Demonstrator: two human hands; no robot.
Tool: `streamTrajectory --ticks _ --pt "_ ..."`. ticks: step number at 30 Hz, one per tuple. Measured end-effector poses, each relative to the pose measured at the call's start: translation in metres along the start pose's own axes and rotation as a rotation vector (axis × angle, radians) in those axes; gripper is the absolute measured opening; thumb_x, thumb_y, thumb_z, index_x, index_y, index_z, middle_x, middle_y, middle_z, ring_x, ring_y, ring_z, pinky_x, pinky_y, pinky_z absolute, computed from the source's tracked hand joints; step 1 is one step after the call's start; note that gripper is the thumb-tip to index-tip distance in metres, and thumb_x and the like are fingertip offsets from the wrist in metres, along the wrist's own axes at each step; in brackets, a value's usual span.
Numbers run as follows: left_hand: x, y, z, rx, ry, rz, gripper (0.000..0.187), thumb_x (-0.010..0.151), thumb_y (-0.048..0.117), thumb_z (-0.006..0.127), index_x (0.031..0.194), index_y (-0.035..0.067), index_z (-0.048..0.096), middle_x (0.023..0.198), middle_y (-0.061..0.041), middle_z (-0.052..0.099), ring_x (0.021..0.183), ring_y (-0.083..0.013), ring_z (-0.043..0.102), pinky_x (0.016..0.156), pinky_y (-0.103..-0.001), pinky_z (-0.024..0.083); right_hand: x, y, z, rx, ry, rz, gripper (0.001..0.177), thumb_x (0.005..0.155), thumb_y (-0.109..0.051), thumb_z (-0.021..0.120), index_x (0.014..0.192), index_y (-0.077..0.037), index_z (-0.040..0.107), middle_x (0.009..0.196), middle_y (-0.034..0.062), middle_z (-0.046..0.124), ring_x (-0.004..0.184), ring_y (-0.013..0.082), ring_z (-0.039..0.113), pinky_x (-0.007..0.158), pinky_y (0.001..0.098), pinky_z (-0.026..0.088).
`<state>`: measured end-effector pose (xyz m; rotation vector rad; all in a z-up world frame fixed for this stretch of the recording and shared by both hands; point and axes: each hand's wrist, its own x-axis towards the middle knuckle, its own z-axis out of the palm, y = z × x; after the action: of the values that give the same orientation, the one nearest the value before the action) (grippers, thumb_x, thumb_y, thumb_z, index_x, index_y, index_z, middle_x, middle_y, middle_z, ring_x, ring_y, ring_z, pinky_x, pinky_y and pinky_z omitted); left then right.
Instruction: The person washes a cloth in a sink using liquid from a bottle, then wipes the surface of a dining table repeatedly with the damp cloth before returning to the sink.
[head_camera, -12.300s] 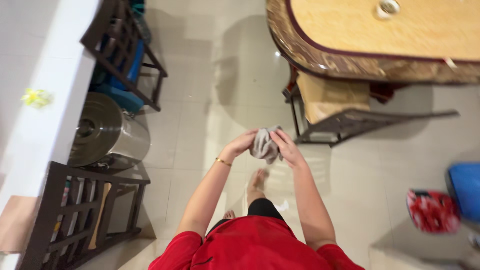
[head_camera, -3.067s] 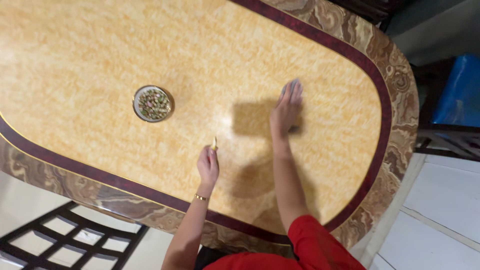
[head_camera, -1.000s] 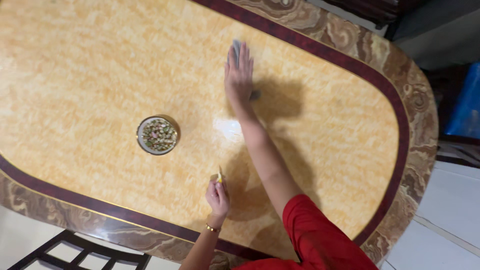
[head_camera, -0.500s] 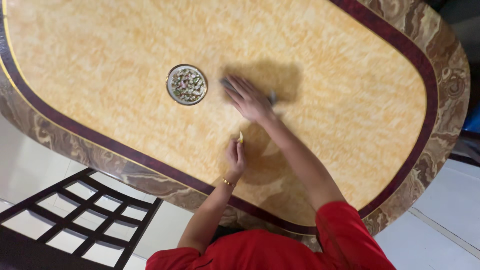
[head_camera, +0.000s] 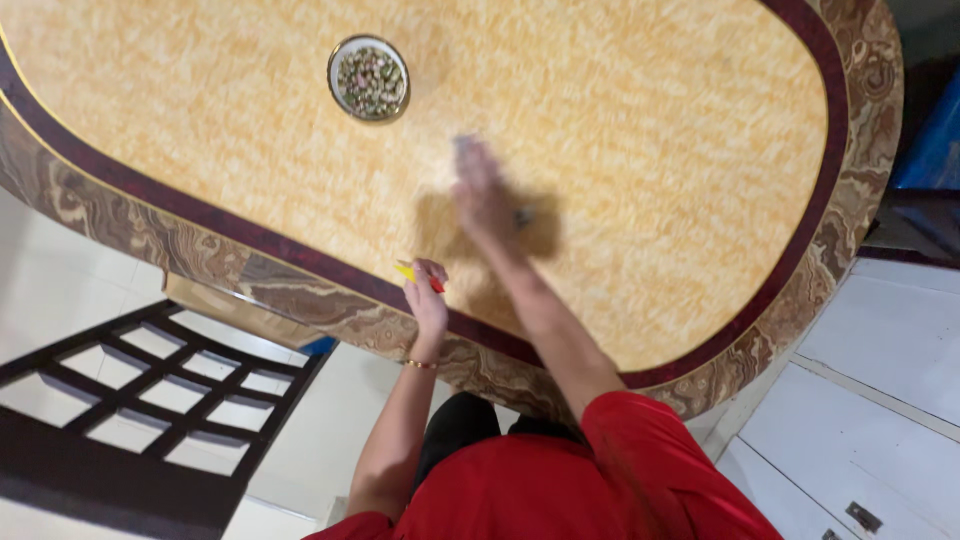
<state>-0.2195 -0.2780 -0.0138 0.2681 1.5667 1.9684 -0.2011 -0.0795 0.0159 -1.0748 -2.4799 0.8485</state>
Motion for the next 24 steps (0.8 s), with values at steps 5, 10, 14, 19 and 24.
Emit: streamTrajectory --ticks 5,10,14,19,24 --pt "-0.016 0.023 -0.035 0.055 0.057 0.009 0.038 0.115 0.028 0.039 0.099 0.001 0.060 0.085 -0.005 0.061 0.077 -0.0124 0.055 0.072 -0.027 0.047 -0.088 -0.081 0.009 -0.082 -0.062 -0.431 0.058 0.100 -0.021 0.051 0.153 -0.001 0.040 0.158 0.0229 0.040 0.144 0.0397 0.043 0.118 0.0515 0.036" --pt "-0.055 0.024 -0.044 0.021 0.078 -0.042 0.038 0.115 0.028 0.040 0.101 0.001 0.061 0.085 -0.004 0.062 0.077 -0.0111 0.057 0.073 -0.027 0.050 -0.146 0.006 -0.058 0.089 -0.012 0.038 0.049 0.108 -0.017 0.046 0.156 -0.006 0.039 0.159 0.0165 0.043 0.143 0.0334 0.048 0.120 0.0455 0.039" --pt "-0.120 0.001 -0.027 -0.056 0.012 -0.175 0.037 0.114 0.028 0.041 0.102 0.001 0.062 0.084 -0.003 0.061 0.076 -0.0100 0.056 0.070 -0.025 0.048 -0.189 0.119 -0.132 -0.357 0.131 0.173 0.053 0.108 -0.018 0.044 0.158 -0.005 0.033 0.163 0.0153 0.034 0.149 0.0316 0.038 0.124 0.0452 0.031" --pt "-0.197 -0.036 0.007 -0.030 -0.153 -0.209 0.037 0.114 0.027 0.044 0.101 -0.002 0.064 0.083 -0.002 0.061 0.077 -0.0098 0.056 0.070 -0.025 0.049 -0.241 0.155 -0.112 -0.408 0.093 0.197 0.058 0.107 -0.019 0.042 0.160 -0.005 0.025 0.169 0.0137 0.023 0.156 0.0293 0.025 0.130 0.0447 0.020" --pt "-0.245 -0.053 0.011 -0.010 -0.064 -0.293 0.037 0.113 0.027 0.043 0.100 -0.001 0.064 0.079 -0.003 0.060 0.071 -0.0107 0.056 0.065 -0.026 0.048 -0.310 0.052 -0.048 -0.384 -0.192 -0.176 0.066 0.103 -0.016 0.044 0.162 -0.001 0.020 0.171 0.0163 0.015 0.160 0.0307 0.018 0.132 0.0455 0.015"
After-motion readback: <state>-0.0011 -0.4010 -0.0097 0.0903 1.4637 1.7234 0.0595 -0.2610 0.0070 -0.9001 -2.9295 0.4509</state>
